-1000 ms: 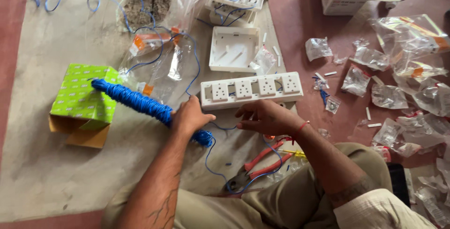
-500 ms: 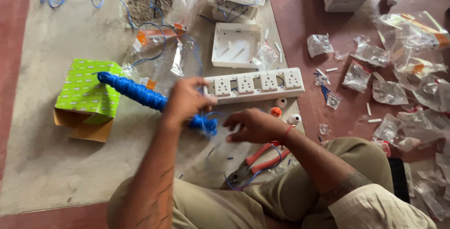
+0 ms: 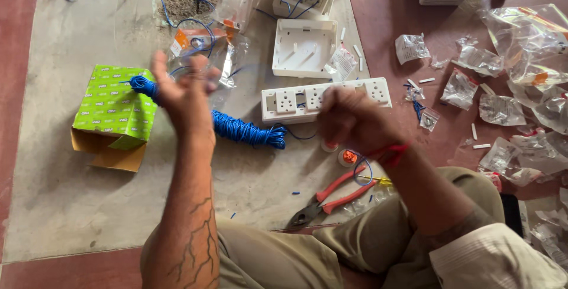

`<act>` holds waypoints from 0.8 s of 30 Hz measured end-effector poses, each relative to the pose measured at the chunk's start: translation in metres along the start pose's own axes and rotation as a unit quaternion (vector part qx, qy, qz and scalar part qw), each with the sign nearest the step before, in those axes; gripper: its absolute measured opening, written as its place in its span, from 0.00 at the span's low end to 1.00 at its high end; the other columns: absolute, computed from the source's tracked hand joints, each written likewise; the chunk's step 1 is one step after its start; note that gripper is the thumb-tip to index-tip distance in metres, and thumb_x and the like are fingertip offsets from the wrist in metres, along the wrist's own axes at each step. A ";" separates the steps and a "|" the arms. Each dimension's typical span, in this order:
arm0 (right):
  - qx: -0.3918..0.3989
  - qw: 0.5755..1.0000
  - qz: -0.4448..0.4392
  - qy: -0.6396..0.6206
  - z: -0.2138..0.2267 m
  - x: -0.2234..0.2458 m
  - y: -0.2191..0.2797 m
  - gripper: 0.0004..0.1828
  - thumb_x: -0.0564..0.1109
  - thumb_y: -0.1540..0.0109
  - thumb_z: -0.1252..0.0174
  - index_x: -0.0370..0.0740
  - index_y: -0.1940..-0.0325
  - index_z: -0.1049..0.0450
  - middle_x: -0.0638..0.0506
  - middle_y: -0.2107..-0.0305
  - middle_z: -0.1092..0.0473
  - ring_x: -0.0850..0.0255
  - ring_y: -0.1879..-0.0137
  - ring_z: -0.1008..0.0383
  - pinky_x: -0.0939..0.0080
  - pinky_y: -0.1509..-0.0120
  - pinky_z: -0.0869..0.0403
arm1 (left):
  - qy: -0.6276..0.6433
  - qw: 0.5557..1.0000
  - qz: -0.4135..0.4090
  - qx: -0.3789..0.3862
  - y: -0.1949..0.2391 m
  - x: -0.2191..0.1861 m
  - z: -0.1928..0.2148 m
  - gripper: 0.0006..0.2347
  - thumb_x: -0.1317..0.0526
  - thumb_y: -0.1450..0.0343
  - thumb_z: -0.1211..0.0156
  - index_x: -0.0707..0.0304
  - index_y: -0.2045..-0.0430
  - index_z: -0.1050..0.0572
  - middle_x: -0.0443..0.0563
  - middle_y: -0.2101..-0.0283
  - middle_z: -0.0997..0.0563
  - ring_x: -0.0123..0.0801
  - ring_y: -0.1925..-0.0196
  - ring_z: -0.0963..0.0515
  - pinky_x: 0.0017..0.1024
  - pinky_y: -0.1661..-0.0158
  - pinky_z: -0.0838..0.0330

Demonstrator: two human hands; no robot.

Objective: The person prepares electrical sockets and switches by threading wires through a mounting plate and then unrolling a blue electrical conduit.

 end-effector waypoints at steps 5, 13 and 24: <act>-0.051 0.983 0.175 0.011 0.009 0.069 0.011 0.14 0.53 0.21 0.54 0.45 0.47 0.27 0.59 0.69 0.29 0.66 0.61 0.31 0.60 0.48 0.29 | -0.303 0.897 -0.044 0.319 0.077 0.028 -0.109 0.09 0.63 0.31 0.41 0.66 0.62 0.19 0.59 0.62 0.14 0.39 0.60 0.13 0.34 0.53 0.19; -0.098 0.957 0.272 -0.002 0.031 0.105 0.041 0.13 0.55 0.20 0.58 0.54 0.44 0.28 0.64 0.59 0.26 0.70 0.59 0.31 0.67 0.51 0.31 | -0.240 0.661 -0.048 0.710 0.251 0.034 -0.177 0.20 0.51 0.35 0.30 0.62 0.54 0.22 0.59 0.53 0.17 0.47 0.46 0.19 0.41 0.45 0.28; -0.436 0.781 0.394 0.211 0.187 0.230 0.167 0.11 0.52 0.24 0.39 0.46 0.42 0.27 0.54 0.58 0.24 0.63 0.66 0.28 0.60 0.66 0.29 | -0.393 0.793 -0.018 0.465 0.051 -0.004 -0.086 0.08 0.58 0.28 0.40 0.62 0.65 0.18 0.55 0.67 0.16 0.38 0.65 0.16 0.36 0.61 0.24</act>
Point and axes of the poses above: each hand's wrist, its own y-axis away from the middle knuckle, its own z-axis out of the back of the hand, x = y × z, the point moved 9 cm from there along -y, towards the middle knuckle
